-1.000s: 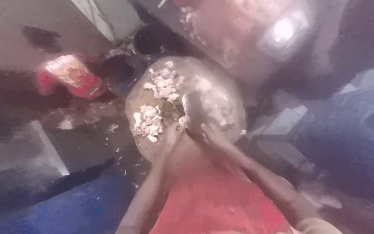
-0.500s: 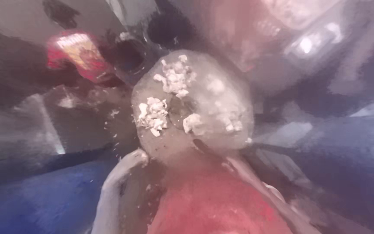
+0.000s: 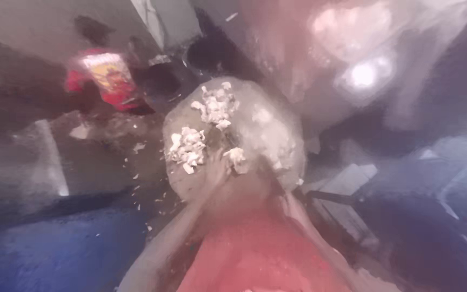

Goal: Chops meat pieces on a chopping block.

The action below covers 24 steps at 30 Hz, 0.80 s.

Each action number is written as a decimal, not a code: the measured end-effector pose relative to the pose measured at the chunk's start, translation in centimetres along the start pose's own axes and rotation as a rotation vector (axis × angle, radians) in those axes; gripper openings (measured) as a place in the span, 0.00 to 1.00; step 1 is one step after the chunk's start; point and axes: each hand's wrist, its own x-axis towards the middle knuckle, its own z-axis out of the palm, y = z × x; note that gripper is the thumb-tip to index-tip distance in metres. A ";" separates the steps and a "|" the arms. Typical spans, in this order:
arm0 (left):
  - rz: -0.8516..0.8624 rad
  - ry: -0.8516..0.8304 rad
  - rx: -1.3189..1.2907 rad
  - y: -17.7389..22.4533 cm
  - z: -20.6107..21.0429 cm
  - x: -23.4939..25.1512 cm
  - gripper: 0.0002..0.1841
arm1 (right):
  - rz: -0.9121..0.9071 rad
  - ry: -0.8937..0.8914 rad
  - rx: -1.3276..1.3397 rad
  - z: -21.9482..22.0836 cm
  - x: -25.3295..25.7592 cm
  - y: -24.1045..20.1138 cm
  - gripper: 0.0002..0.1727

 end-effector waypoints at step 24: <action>-0.609 -0.460 -1.420 1.0 1.5 -6.8 0.16 | -0.556 0.179 0.831 -8.8 -3.1 -13.2 0.43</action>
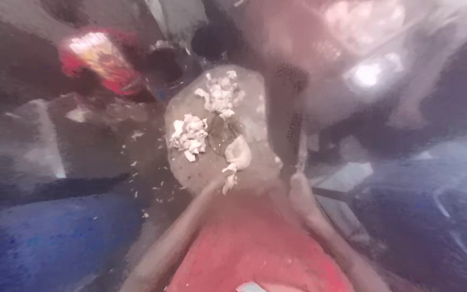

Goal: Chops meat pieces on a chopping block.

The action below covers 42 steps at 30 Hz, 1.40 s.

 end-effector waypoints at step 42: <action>0.035 0.270 0.884 3.9 -1.9 -0.9 0.25 | 0.671 -0.484 -0.457 2.0 0.7 9.9 0.35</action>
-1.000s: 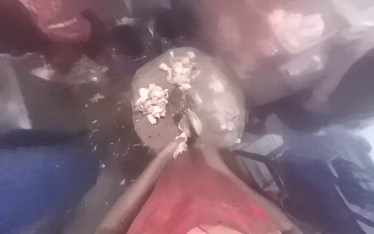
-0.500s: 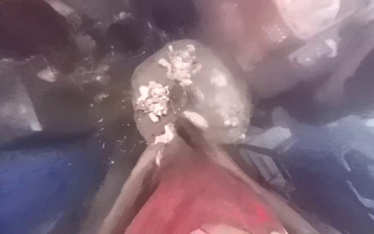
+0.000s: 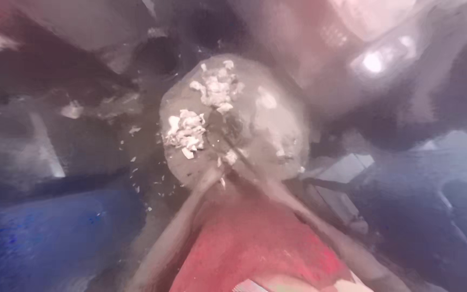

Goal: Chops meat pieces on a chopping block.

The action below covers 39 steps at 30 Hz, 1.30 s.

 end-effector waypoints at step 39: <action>0.626 0.060 0.489 4.5 4.4 5.7 0.20 | 0.191 0.413 0.256 2.6 -4.3 13.9 0.30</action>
